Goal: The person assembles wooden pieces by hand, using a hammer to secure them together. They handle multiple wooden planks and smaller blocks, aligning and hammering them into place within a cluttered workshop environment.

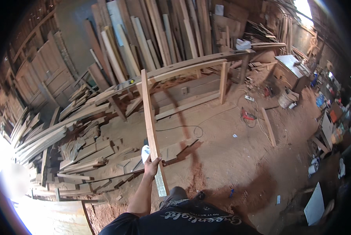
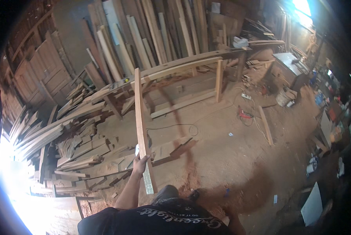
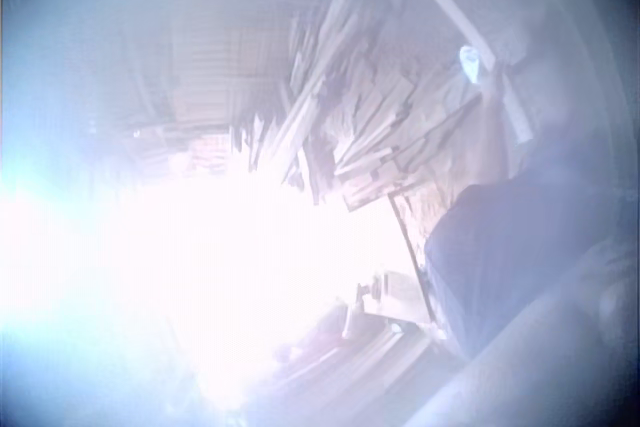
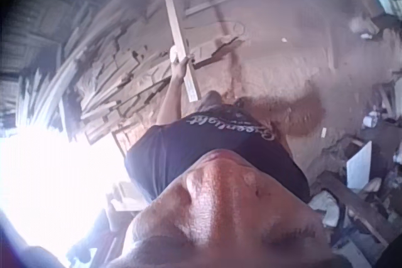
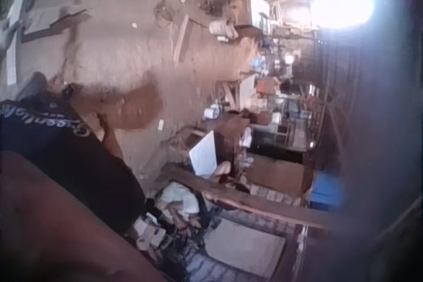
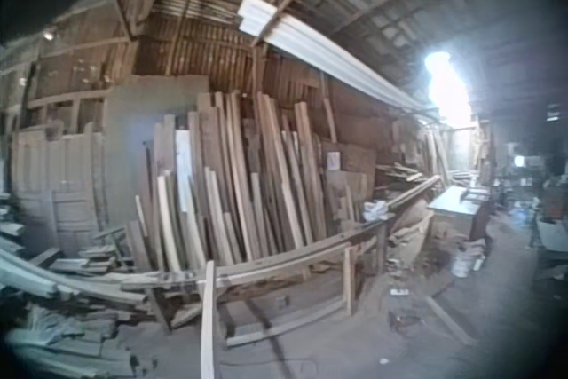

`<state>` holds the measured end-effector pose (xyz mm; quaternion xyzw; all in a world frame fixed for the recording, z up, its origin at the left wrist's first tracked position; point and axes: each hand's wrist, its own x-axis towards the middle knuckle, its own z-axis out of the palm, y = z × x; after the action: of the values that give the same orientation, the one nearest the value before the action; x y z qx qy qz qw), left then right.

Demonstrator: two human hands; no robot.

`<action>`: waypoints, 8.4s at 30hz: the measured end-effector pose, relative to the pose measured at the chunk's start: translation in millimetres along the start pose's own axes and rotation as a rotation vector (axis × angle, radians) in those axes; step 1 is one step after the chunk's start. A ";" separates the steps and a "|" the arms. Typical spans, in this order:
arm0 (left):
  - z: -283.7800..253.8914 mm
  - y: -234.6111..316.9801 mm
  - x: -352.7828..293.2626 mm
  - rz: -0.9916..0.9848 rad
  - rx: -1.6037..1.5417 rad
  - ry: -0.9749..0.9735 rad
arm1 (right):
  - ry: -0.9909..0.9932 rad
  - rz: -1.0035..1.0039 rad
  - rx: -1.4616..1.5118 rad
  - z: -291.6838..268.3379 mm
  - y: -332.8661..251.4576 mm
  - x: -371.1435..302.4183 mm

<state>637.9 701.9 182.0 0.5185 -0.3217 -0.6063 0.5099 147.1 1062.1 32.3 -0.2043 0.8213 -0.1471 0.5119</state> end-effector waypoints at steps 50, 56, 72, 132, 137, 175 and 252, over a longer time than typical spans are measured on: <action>716.4 -61.9 639.4 -0.264 -0.041 0.061 | -0.133 -0.426 0.762 -567.6 -628.4 473.9; 758.6 -43.8 739.4 -0.225 -0.042 0.168 | 0.282 -0.747 0.572 -603.3 -619.9 620.4; 802.6 3.7 864.9 0.068 -0.580 0.505 | 0.262 -1.236 -0.021 -684.9 -929.3 809.9; 723.7 184.4 887.0 0.367 -0.914 0.727 | -0.209 -1.321 0.355 -581.2 -1320.6 790.9; 690.0 132.5 905.1 0.355 -1.000 0.750 | -0.464 -1.032 0.493 -582.6 -1308.5 785.1; 706.2 111.1 850.5 0.757 -1.120 0.524 | -0.319 -1.114 -0.222 -637.2 -1161.7 775.1; 707.1 68.4 856.8 0.196 -0.911 0.639 | -0.359 -0.723 0.338 -627.9 -1106.5 789.8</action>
<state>30.3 -230.5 167.7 0.3714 0.0962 -0.4467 0.8083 -524.0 -267.7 186.1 -0.4143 0.5595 -0.4112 0.5884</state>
